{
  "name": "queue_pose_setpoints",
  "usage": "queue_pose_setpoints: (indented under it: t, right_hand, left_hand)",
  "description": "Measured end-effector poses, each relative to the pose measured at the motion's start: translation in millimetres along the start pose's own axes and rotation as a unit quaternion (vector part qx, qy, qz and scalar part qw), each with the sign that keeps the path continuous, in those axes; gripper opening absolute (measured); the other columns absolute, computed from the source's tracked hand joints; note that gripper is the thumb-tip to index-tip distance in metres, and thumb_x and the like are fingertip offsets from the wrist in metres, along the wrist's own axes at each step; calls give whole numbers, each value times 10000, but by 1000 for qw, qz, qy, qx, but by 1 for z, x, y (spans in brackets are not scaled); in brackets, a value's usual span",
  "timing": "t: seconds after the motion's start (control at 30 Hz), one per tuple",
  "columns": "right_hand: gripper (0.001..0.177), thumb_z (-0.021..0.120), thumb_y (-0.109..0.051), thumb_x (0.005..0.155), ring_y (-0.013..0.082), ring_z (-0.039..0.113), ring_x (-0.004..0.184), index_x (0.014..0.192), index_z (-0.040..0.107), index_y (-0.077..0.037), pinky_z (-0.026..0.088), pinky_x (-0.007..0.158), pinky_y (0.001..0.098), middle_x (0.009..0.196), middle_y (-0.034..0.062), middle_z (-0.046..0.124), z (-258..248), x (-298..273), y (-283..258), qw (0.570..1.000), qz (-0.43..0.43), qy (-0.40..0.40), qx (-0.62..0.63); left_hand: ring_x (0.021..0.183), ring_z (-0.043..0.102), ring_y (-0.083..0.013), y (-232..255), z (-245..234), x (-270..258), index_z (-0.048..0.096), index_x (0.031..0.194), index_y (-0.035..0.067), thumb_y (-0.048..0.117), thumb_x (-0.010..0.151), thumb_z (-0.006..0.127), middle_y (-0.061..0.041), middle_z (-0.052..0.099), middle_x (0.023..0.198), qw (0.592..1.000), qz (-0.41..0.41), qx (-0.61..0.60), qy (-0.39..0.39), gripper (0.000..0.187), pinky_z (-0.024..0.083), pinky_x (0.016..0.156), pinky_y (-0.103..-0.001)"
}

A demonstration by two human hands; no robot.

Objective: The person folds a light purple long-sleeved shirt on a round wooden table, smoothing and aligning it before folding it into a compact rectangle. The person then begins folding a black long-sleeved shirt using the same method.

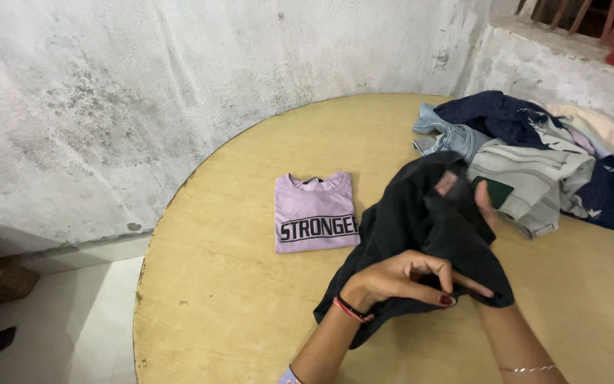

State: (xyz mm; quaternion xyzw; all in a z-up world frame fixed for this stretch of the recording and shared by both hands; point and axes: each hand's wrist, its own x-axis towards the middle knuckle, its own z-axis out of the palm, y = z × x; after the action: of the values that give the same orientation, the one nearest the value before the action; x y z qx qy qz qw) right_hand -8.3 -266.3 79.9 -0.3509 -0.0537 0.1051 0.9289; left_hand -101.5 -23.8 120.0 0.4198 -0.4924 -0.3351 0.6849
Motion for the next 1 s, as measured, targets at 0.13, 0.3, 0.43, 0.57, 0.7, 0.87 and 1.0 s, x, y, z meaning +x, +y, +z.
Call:
queue_pose_setpoints:
  t: [0.13,0.3,0.43,0.57,0.7,0.87,1.0]
  right_hand:
    - [362,582,-61,854,284,694,1119,1178,630,94,544,1047,361,1167,163,724,-97,30,-15,955,-229,-61,-176]
    - [308,678,-113,888,272,654,981,1151,656,44,537,890,403,1108,152,693,-202,-22,-64,974,44,149,-167]
    - [547,766,-344,922,534,755,961,1174,651,128,614,835,580,1077,393,712,-185,-59,-84,658,182,383,-623]
    - [665,838,-524,786,416,664,1185,1240,718,-53,565,948,515,1262,230,698,-124,-79,-66,362,145,396,-831]
    - [518,722,-474,900,356,613,1273,1262,716,-104,527,1046,485,1312,192,671,-82,-84,-27,270,-36,295,-916]
    - [758,578,-634,863,455,342,1428,1518,393,-299,356,1158,575,1576,206,323,-60,-71,22,420,-16,45,-906]
    - [826,421,-724,950,497,20,1537,1623,68,-404,185,1157,727,1704,165,-42,-43,-79,52,384,172,71,-904]
  left_hand:
    - [1407,526,-178,31,-3,-14,689,1189,-15,11,1000,712,-158,637,1384,978,-27,198,-59,192,420,1182,-292]
    - [1323,616,-203,43,-39,-48,710,1266,72,93,980,720,-123,679,1382,964,-83,246,49,287,510,1111,-335]
    - [963,722,-302,7,-71,-57,739,1133,98,379,772,845,-159,747,990,696,-253,598,306,470,559,842,-379]
    - [1003,669,-386,-48,-82,-39,723,1078,61,372,753,873,-181,725,1048,583,-189,674,411,474,526,897,-450]
    - [1007,639,-428,-89,-75,-22,597,1117,4,303,660,905,-221,654,1087,543,-188,662,482,626,521,813,-504]
    - [925,678,-428,-94,-73,-32,595,1159,51,107,783,764,-247,645,1104,580,-207,626,479,416,564,766,-507]
    - [795,693,-448,-75,-69,-69,609,1167,36,11,793,674,-335,604,1182,528,-213,666,483,380,575,672,-528]
